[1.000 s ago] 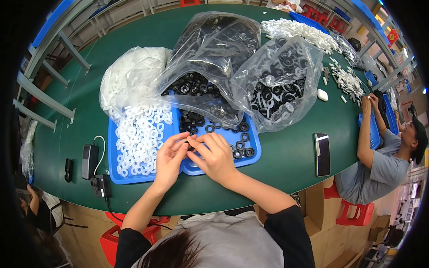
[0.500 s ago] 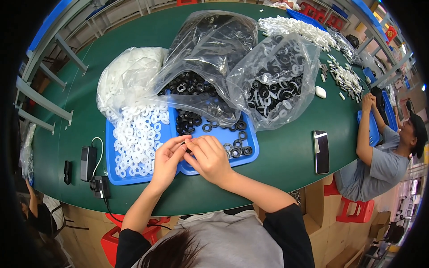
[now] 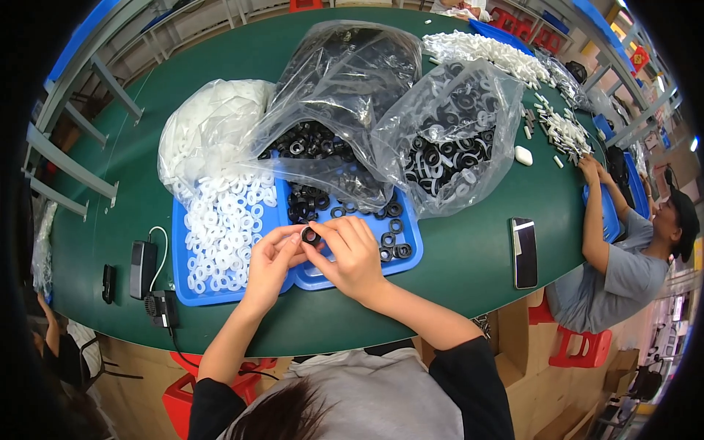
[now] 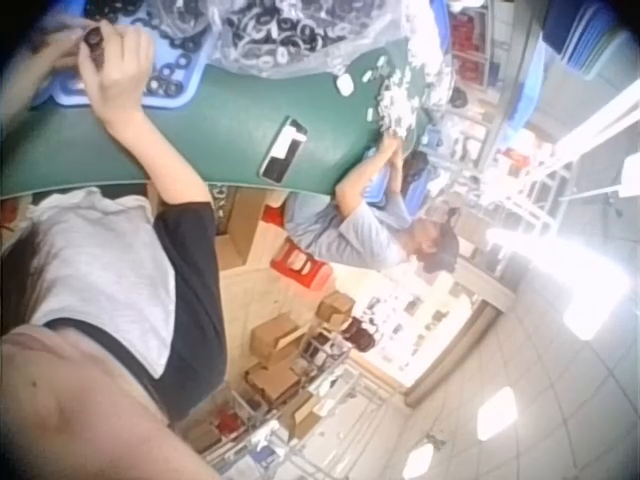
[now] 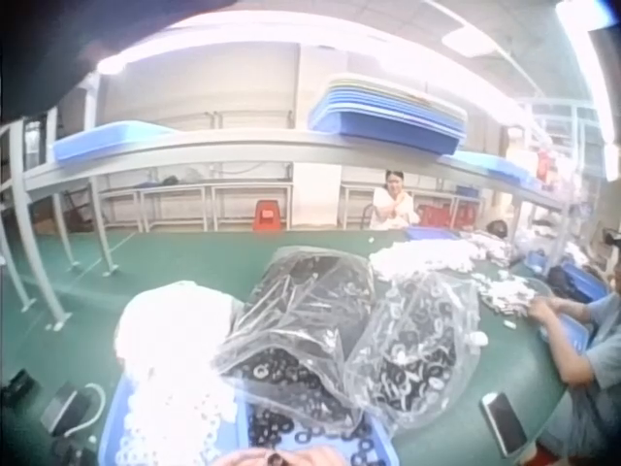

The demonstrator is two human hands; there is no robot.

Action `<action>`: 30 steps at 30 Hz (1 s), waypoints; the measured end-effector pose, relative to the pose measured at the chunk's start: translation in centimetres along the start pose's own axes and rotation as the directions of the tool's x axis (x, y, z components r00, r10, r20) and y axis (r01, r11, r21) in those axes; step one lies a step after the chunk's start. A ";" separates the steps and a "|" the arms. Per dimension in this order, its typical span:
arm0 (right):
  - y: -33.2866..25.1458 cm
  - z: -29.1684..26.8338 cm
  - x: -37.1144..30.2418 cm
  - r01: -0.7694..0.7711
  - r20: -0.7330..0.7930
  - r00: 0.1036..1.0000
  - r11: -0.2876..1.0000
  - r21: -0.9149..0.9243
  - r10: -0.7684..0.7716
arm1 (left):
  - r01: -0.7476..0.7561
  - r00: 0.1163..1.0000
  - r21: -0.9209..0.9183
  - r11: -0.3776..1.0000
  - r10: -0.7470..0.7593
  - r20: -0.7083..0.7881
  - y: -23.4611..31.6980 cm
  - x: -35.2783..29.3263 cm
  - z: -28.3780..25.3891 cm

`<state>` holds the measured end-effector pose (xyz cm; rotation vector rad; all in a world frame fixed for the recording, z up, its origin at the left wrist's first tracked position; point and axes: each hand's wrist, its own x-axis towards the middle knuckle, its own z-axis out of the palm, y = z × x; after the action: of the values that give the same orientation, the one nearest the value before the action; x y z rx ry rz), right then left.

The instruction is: The person repeatedly takes white rings and black grommets from trays, fits the white rings into the black grommets by hand, and places the assembled pieces into a plastic bag.

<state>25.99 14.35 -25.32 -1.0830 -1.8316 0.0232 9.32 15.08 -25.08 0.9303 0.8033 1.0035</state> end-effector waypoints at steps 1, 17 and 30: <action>0.0 0.0 0.1 -0.009 -0.001 1.000 1.000 0.000 0.009 | -0.001 1.000 -0.002 1.000 0.001 -0.002 0.0 0.0 0.0; 0.1 0.5 -0.8 0.086 0.052 0.994 0.992 0.090 -0.091 | -0.055 0.990 0.121 0.991 0.070 -0.125 -0.6 -0.5 -0.1; 1.8 -2.5 2.4 -0.019 -0.282 0.959 0.984 -0.179 -0.033 | -0.061 0.998 0.253 0.965 0.061 0.009 1.0 0.2 -0.9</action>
<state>28.67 16.04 -23.04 -1.1400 -1.5990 -0.2941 8.28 15.72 -24.58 1.1807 0.9212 0.9677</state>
